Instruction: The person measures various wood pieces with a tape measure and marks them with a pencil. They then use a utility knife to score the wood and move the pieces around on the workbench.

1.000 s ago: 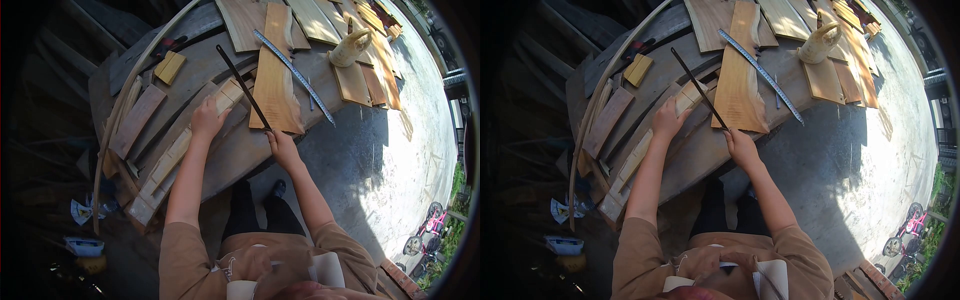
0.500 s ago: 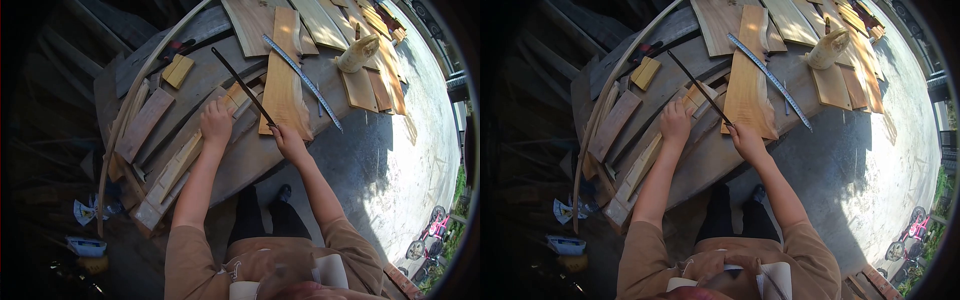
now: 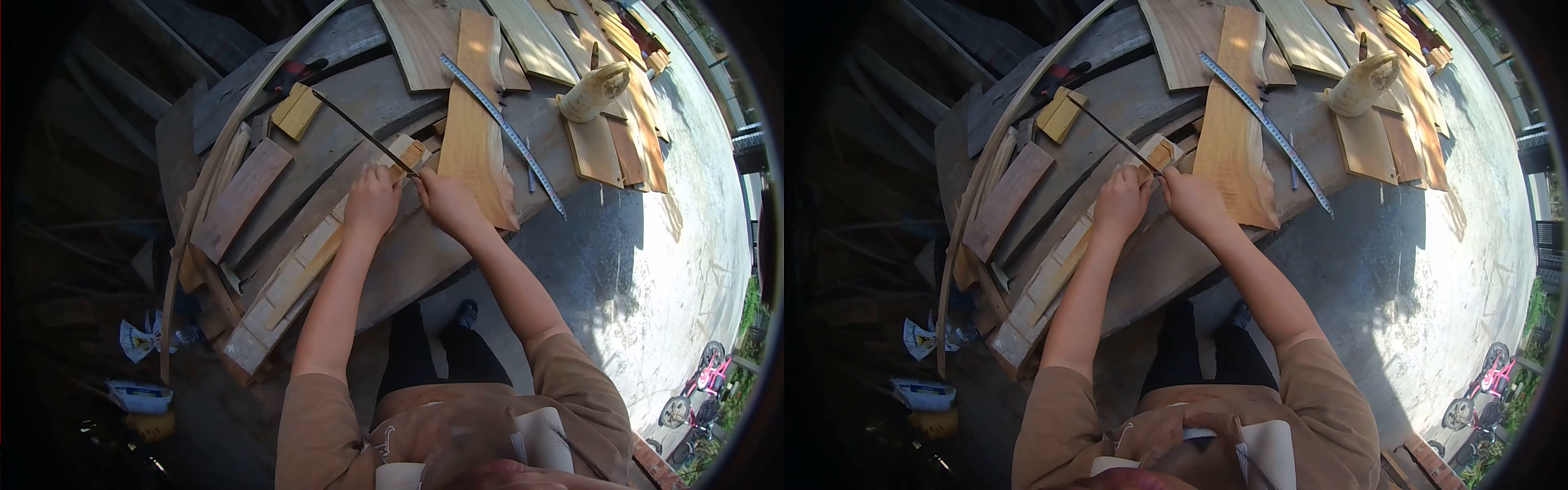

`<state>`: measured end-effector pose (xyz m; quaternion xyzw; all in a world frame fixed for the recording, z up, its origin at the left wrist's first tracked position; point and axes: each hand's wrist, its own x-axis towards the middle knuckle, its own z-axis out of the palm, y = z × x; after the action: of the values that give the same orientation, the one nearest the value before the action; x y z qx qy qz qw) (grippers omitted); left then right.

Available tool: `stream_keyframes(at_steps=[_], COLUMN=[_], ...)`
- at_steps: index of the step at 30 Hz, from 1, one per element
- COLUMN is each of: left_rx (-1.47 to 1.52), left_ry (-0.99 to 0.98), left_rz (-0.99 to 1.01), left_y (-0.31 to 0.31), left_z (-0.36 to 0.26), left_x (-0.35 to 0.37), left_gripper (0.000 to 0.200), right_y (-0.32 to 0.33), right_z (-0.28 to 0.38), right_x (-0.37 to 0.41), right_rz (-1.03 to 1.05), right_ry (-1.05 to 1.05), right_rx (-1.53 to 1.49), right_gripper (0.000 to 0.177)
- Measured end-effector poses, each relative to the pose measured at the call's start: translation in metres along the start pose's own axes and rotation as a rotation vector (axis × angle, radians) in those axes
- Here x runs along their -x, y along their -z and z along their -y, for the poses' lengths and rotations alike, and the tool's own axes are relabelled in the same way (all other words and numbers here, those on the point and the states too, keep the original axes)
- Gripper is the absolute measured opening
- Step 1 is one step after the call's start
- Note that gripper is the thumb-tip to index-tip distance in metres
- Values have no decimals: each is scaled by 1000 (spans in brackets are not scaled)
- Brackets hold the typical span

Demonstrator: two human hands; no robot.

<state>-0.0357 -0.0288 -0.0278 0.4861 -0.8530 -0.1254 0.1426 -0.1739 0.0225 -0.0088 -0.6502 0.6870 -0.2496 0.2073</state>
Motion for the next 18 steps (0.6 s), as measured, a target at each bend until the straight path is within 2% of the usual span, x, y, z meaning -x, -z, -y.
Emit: stream_keyframes(at_steps=[4,6,11,16,18], left_rx=[29,-63,-45,-99,-113], left_ry=[12,-131,-96,-105,-48], left_rz=[28,-145,-145,-153,-65], left_y=[0,-3,-2,-2,2], left_z=[2,5,2,1,-2], left_x=[0,1,1,2,2], left_gripper=[28,27,28,29,28], right_y=[-1,-2,-2,22,33], right_z=[3,6,8,-4,-7], right_x=[0,0,7,60,79], right_rz=[18,31,88,158,197], right_ry=[-7,-12,-67,-90,-111], right_rx=[45,65,186,253,261], right_gripper=[20,19,10,9,10])
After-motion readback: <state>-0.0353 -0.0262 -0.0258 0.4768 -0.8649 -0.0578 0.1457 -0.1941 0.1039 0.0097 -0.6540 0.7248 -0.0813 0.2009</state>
